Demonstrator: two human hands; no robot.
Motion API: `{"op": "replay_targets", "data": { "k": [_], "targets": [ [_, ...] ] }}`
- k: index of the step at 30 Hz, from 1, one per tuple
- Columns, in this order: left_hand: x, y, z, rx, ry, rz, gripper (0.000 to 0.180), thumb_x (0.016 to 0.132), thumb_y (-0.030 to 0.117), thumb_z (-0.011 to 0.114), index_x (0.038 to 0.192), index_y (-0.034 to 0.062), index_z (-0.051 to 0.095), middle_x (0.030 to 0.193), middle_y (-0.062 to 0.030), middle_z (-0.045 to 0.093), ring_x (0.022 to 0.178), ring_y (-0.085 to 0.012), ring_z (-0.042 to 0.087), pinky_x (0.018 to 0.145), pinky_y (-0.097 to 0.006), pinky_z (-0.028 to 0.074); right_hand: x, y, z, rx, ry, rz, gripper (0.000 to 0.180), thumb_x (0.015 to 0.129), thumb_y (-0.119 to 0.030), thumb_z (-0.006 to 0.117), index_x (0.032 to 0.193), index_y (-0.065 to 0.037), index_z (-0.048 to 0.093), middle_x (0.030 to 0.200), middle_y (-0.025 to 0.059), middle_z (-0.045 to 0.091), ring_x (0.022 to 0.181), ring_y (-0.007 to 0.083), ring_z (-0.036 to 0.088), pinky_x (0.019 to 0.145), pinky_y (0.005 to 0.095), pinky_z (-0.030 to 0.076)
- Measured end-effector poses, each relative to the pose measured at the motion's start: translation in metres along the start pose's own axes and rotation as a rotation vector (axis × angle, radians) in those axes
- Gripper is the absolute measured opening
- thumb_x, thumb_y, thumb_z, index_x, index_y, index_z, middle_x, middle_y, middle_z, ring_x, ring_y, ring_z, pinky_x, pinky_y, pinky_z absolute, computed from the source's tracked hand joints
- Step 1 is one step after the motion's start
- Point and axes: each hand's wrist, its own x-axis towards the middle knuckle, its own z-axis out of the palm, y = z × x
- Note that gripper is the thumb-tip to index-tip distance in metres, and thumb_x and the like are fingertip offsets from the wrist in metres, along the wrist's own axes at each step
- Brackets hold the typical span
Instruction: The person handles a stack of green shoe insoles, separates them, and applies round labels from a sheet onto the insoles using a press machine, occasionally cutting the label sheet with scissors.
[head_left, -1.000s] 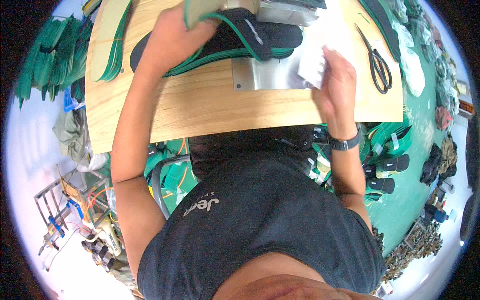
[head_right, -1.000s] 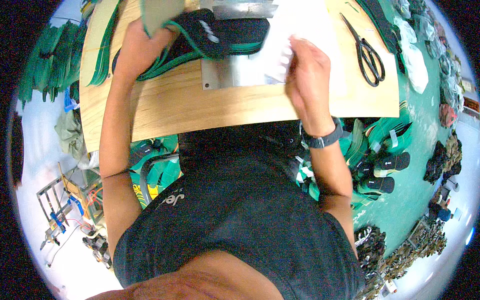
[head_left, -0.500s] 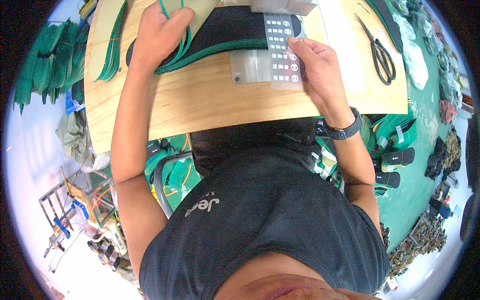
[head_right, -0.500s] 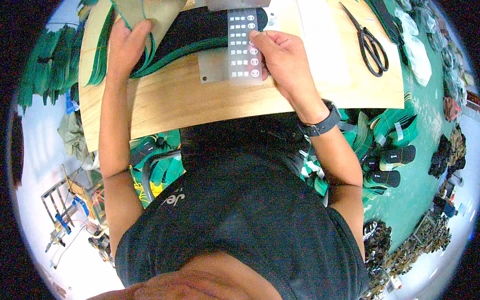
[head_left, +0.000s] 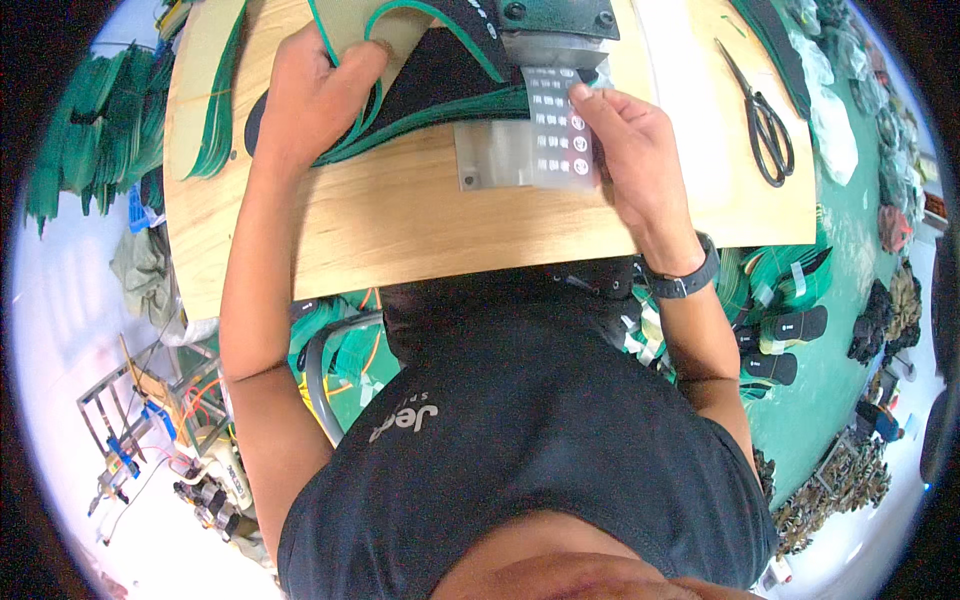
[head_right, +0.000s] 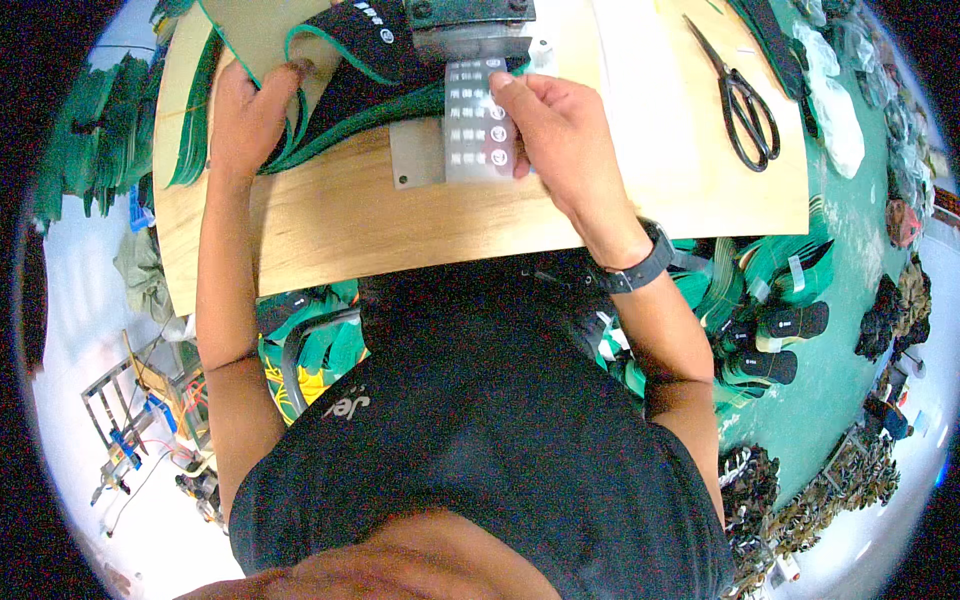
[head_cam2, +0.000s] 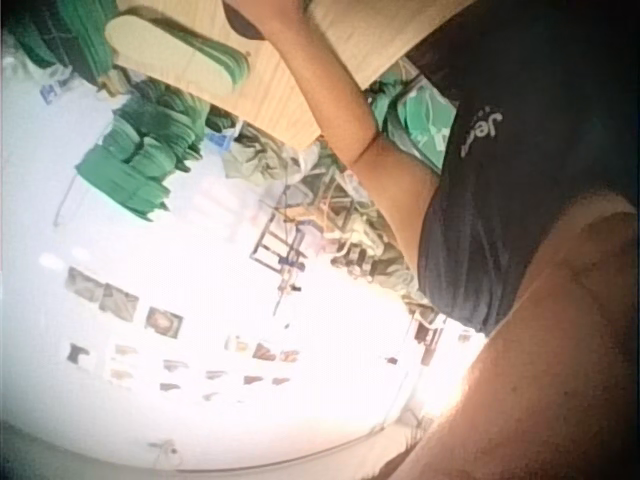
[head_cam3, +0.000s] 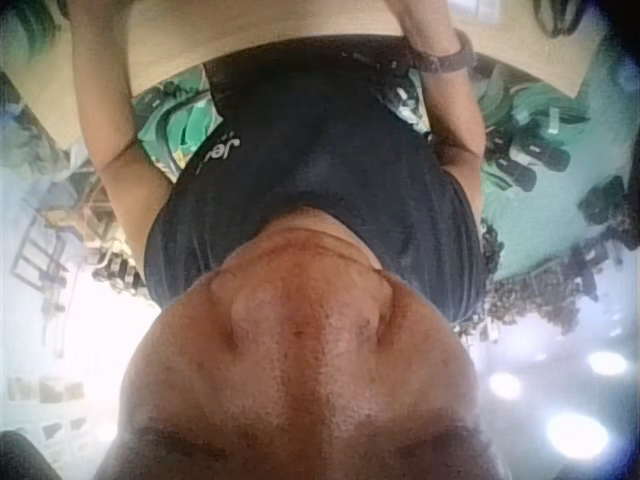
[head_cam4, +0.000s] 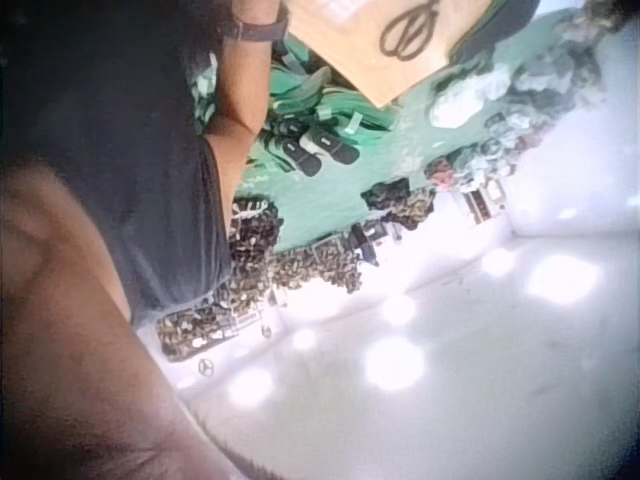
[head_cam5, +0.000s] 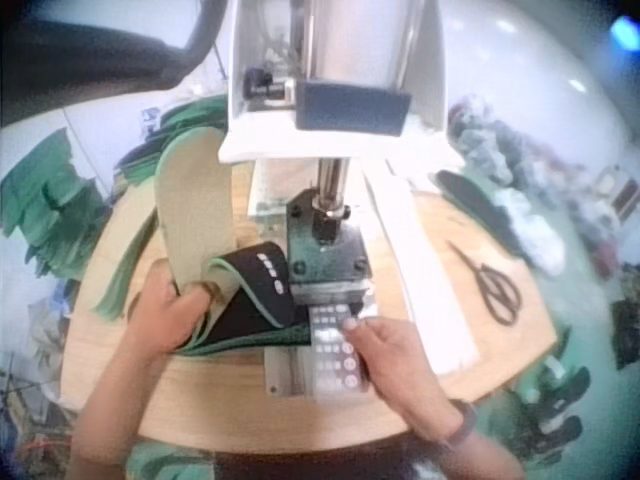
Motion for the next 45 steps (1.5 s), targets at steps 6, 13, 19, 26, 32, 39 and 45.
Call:
{"op": "replay_targets", "data": {
  "k": [6,13,19,26,32,39,45],
  "targets": [
    [-0.004,0.005,0.005,-0.074,-0.108,0.01,0.028,0.085,0.023,0.061,0.102,0.0012,0.065,0.088,-0.0078,0.068,0.083,-0.0174,0.062,0.078,-0.031,0.048,-0.003,-0.004,0.005,0.013,-0.006,0.034,0.032,0.096,-0.027,0.056,0.074,-0.004,0.061,0.057,0.0013,0.058,0.045,0.006,0.051,0.04,0.0188,0.039],
    [-0.003,0.055,0.017,0.085,-0.189,0.152,0.05,0.071,0.028,0.082,0.11,0.0049,0.061,0.094,-0.0119,0.066,0.087,-0.0227,0.062,0.081,-0.036,0.049,-0.003,-0.003,0.002,0.023,-0.006,0.004,0.033,0.096,-0.028,0.055,0.074,-0.003,0.061,0.058,0.0022,0.058,0.045,0.0068,0.052,0.04,0.0192,0.04],
    [-0.002,0.048,0.02,0.167,-0.08,0.244,0.04,0.071,0.026,0.077,0.099,0.0018,0.063,0.086,-0.0166,0.065,0.081,-0.0301,0.064,0.075,-0.037,0.05,-0.011,-0.014,0.007,0.082,0.023,0.044,0.029,0.095,-0.025,0.056,0.077,-0.003,0.063,0.059,0.0013,0.058,0.046,0.0079,0.052,0.041,0.0193,0.04],
    [-0.004,0.039,0.017,0.258,-0.147,0.235,0.057,0.07,0.032,0.08,0.117,0.0065,0.059,0.1,-0.0149,0.067,0.093,-0.0331,0.064,0.084,-0.038,0.049,-0.019,0.001,-0.008,0.227,0.147,-0.131,0.019,0.093,-0.017,0.057,0.085,-0.002,0.064,0.069,0.0011,0.06,0.057,0.0081,0.057,0.048,0.0212,0.044],
    [-0.002,0.042,0.012,0.344,-0.149,0.182,0.034,0.076,0.026,0.071,0.101,0.0045,0.066,0.079,-0.0139,0.068,0.078,-0.0313,0.066,0.074,-0.038,0.051,-0.014,-0.004,-0.02,0.301,0.153,-0.084,0.022,0.094,-0.019,0.056,0.081,-0.002,0.06,0.067,0.0053,0.061,0.053,0.011,0.057,0.046,0.022,0.043],
    [0.004,-0.002,-0.001,-0.085,0.176,-0.07,0.028,0.078,0.02,0.065,0.097,-0.0015,0.066,0.087,-0.0097,0.069,0.078,-0.0187,0.064,0.075,-0.032,0.05,-0.005,-0.01,-0.002,0.054,-0.061,0.06,0.031,0.094,-0.022,0.058,0.069,-0.004,0.059,0.054,0.0053,0.057,0.043,0.0121,0.054,0.037,0.0208,0.039],
    [0.003,-0.001,-0.001,-0.092,0.114,-0.06,0.028,0.079,0.02,0.065,0.099,-0.0002,0.065,0.087,-0.0072,0.069,0.08,-0.0176,0.064,0.076,-0.032,0.05,-0.003,-0.008,-0.001,-0.011,-0.054,0.073,0.032,0.094,-0.023,0.058,0.069,-0.003,0.059,0.054,0.0053,0.058,0.042,0.0119,0.054,0.037,0.0207,0.04]
  ]
}}
